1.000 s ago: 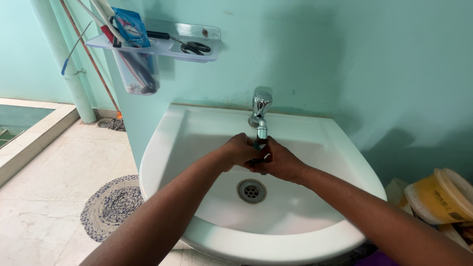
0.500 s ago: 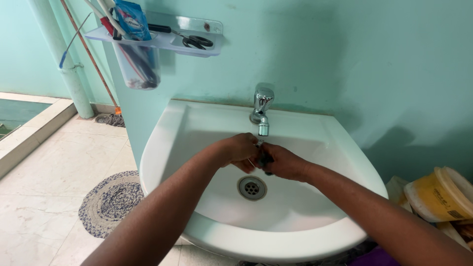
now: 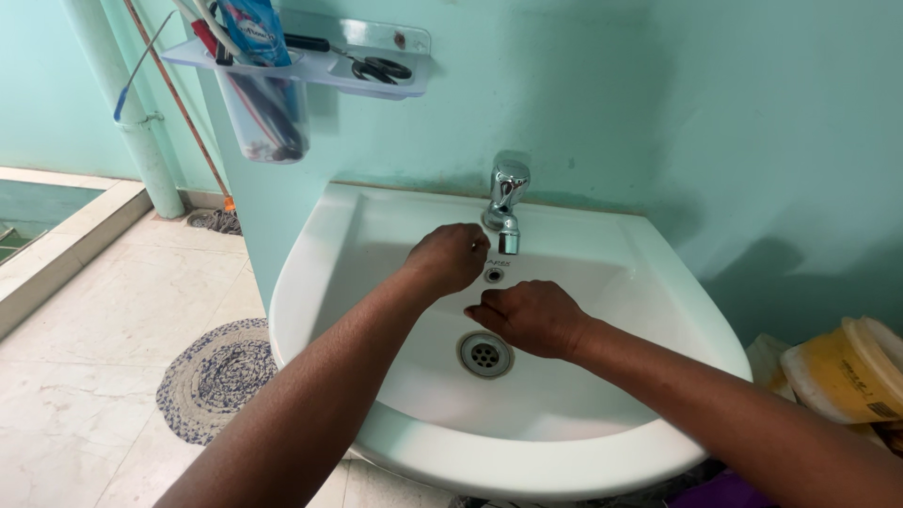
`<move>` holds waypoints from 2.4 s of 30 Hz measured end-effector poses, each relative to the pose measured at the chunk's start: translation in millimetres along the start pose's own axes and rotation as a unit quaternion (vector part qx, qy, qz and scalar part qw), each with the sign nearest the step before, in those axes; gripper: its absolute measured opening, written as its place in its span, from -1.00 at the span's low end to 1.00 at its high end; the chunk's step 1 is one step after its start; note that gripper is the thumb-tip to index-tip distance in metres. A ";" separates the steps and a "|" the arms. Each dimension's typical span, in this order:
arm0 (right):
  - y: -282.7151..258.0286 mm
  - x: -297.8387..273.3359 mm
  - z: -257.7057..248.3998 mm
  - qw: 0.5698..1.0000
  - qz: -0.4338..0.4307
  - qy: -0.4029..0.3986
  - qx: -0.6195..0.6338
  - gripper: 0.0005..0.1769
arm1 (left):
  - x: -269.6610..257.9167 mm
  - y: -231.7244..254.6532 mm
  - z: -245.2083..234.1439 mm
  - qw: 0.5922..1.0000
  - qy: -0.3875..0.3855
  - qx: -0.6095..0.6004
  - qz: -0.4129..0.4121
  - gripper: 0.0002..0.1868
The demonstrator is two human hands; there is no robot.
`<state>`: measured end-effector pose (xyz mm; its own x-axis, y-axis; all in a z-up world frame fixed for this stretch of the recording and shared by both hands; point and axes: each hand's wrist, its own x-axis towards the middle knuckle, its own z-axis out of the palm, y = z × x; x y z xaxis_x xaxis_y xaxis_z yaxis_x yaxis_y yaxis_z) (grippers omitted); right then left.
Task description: The person scrubs a white bathroom sink with a green sponge, repeatedly wiping the basin, faucet, and drain area. The person occasionally rinses the sponge under running water and continues scrubbing different sections of the sink throughout the clip.
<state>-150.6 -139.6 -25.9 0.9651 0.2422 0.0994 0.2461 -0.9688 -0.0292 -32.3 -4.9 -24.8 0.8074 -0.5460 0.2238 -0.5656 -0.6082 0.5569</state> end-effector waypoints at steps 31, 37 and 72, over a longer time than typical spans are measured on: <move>115.2 33.8 -116.7 0.948 0.211 0.171 0.164 -0.72 | -0.4 11.8 -26.6 0.994 0.112 0.017 0.012 -0.75; 98.7 26.4 -92.0 0.976 0.205 0.051 -0.053 -0.65 | 7.4 -12.3 -30.0 0.967 0.204 0.146 0.051 -0.76; 112.0 35.3 -126.0 0.963 0.115 -0.071 0.233 -0.66 | 23.3 -26.7 -12.1 0.978 -0.013 0.208 -0.025 -0.53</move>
<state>-100.2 -246.2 99.6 0.9932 0.0608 -0.0994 0.0057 -0.8774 -0.4798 3.6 5.6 -24.8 0.8339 -0.5212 0.1818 -0.5499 -0.8129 0.1917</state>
